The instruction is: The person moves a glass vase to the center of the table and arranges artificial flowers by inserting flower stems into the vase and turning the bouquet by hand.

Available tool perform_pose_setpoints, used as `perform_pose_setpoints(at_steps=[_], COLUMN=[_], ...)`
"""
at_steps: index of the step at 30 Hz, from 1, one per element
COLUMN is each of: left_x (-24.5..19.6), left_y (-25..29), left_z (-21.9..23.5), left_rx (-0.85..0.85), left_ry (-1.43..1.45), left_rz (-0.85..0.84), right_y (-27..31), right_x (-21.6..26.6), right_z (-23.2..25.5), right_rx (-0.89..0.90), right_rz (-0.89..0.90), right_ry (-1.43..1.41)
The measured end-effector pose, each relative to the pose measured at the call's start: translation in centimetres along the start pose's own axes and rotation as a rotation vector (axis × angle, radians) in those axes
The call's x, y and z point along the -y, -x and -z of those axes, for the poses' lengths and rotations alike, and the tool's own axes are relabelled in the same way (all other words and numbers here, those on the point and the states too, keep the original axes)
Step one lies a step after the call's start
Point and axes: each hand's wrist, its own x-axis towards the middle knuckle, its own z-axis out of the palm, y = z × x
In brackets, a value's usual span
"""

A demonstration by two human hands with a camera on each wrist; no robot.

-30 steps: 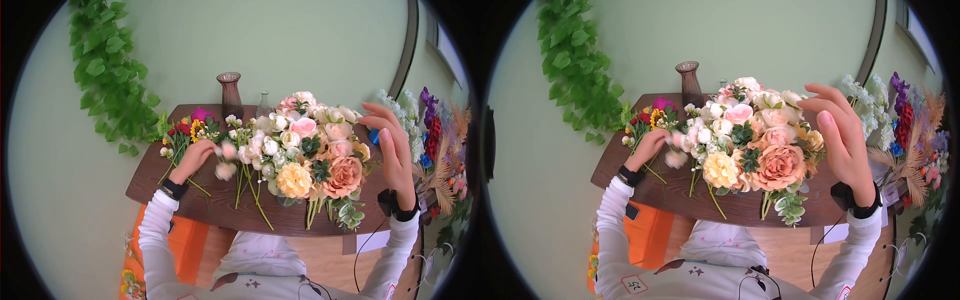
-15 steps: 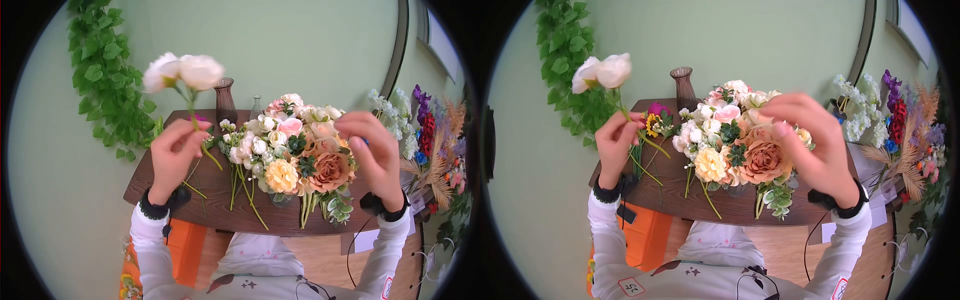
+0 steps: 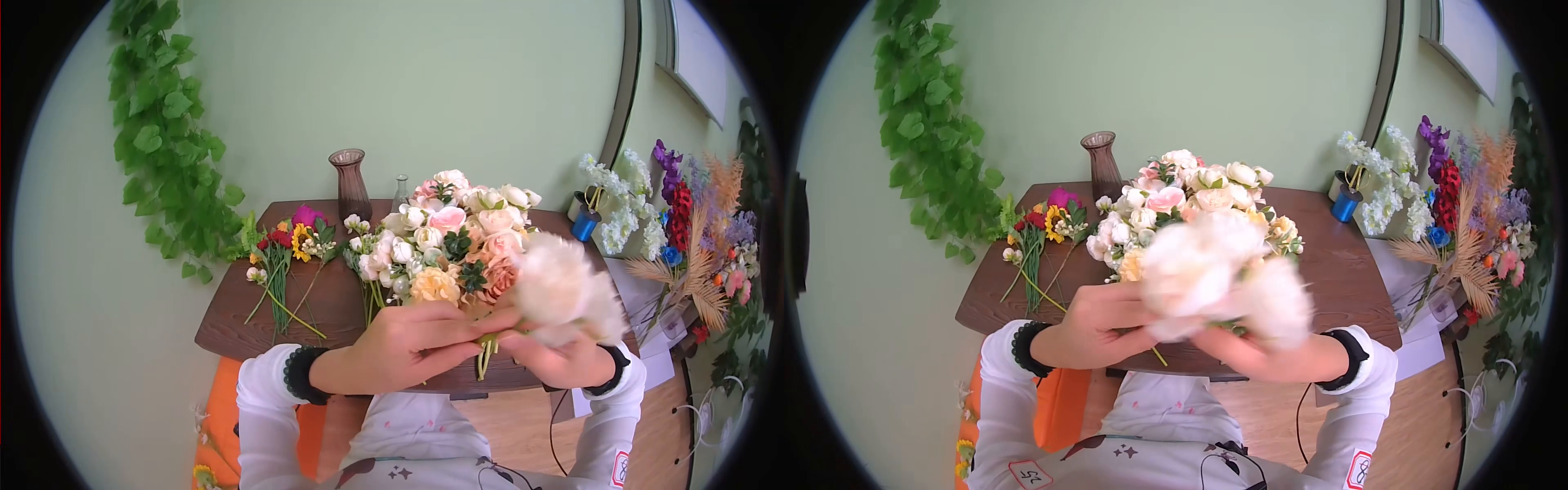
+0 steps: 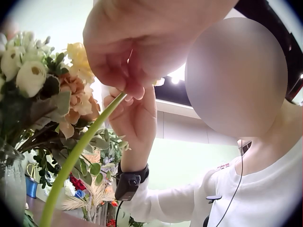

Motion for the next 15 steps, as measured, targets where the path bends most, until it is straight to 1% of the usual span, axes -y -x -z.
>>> perform_pose_setpoints(at_steps=[1, 2, 3, 5, 7, 8, 9, 10, 11, 12, 13, 14, 15], left_x=[-0.2, -0.8, -1.2, -0.4, 0.8, 1.6, 2.6, 3.6, 4.4, 5.2, 6.2, 8.2, 9.3], left_y=[0.2, 0.4, 0.7, 2.0, 3.6, 4.6, 5.6, 6.3, 6.7, 7.0, 7.4, 8.5, 8.7], left_z=[-0.2, -0.2, -0.3, -0.9, -1.4, -1.7, -2.0, -2.3, -2.5, -2.7, -3.0, -3.6, -3.9], left_rx=[0.003, 0.033, 0.065, 0.058, 0.247, 0.261, 0.344, 0.427, 0.442, 0.366, 0.287, 0.146, 0.155], left_ry=[0.006, 0.108, 0.209, 0.243, 0.245, 0.251, 0.171, 0.087, 0.088, -0.011, -0.112, -0.185, -0.185], left_rz=[-0.006, 0.138, 0.282, 0.243, 0.283, 0.278, 0.382, 0.484, 0.477, 0.621, 0.765, 0.652, 0.649], right_y=[0.3, 0.3, 0.6, 1.1, 1.9, 2.3, 2.7, 3.2, 3.8, 4.2, 4.2, 4.2, 4.3], right_x=[0.1, 0.8, 0.7, 1.1, 0.1, -0.2, -0.4, -1.0, -1.8, -2.4, -2.8, -3.1, -3.5], right_z=[0.2, 1.1, 1.6, 3.1, 5.5, 6.8, 8.1, 9.4, 10.6, 11.4, 11.6, 11.7, 11.9], right_rx=[0.023, -0.050, -0.160, -0.406, -0.572, -0.670, -0.768, -0.783, -0.844, -0.902, -0.915, -1.028, -1.137], right_rz=[-0.126, -0.251, -0.232, -0.320, -0.216, -0.209, -0.201, -0.202, -0.148, -0.091, -0.092, -0.126, -0.161], right_ry=[-0.128, -0.220, -0.250, -0.410, -0.445, -0.466, -0.487, -0.479, -0.542, -0.605, -0.599, -0.555, -0.510])
